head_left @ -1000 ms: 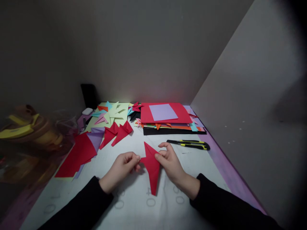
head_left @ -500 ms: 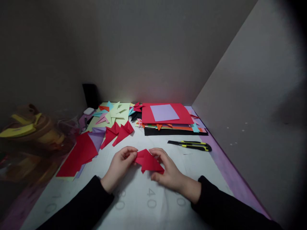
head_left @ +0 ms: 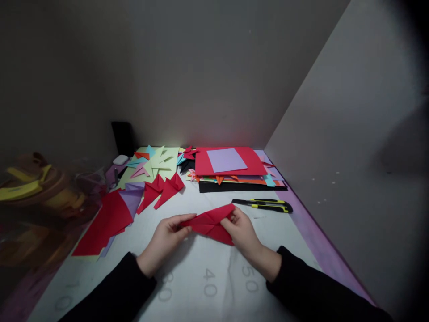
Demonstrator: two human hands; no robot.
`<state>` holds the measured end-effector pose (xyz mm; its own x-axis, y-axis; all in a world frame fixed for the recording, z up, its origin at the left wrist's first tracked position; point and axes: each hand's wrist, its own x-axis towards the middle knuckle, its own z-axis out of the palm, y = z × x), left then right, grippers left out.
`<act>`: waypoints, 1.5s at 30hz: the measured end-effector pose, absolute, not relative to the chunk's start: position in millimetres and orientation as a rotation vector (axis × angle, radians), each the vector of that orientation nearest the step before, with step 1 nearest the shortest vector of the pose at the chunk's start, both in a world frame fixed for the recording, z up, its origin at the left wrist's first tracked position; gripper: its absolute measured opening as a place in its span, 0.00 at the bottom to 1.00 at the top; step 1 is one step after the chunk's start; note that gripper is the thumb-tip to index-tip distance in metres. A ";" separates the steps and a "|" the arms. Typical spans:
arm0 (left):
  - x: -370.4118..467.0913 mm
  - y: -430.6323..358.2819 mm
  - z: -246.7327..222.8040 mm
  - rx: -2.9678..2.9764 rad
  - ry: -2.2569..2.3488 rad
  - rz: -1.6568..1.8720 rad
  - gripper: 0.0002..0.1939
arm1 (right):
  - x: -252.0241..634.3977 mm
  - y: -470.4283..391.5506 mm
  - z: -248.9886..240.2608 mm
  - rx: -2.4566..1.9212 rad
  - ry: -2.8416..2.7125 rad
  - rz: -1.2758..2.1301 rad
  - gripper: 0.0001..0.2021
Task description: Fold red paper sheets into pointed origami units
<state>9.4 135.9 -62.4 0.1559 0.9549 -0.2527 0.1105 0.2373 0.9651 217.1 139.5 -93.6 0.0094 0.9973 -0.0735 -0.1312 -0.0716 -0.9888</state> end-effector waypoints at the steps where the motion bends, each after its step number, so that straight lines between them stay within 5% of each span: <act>1: 10.1 135.5 -61.7 1.179 1.263 0.854 0.19 | 217.4 140.2 -93.0 -1.184 -1.055 1.319 0.11; 9: 12.8 133.8 -59.4 1.278 1.350 0.897 0.14 | 220.7 138.8 -91.1 -1.101 -1.083 1.422 0.18; 26: 14.2 140.5 -72.0 0.768 1.216 1.117 0.15 | 214.7 131.9 -100.8 -1.096 -1.116 1.360 0.14; 37: 7.6 143.6 -76.7 0.914 1.153 1.148 0.11 | 217.9 135.6 -89.3 -0.949 -0.964 1.737 0.15; 45: 4.3 143.5 -71.9 1.055 1.303 1.106 0.13 | 222.3 136.2 -79.6 -0.868 -0.919 2.069 0.27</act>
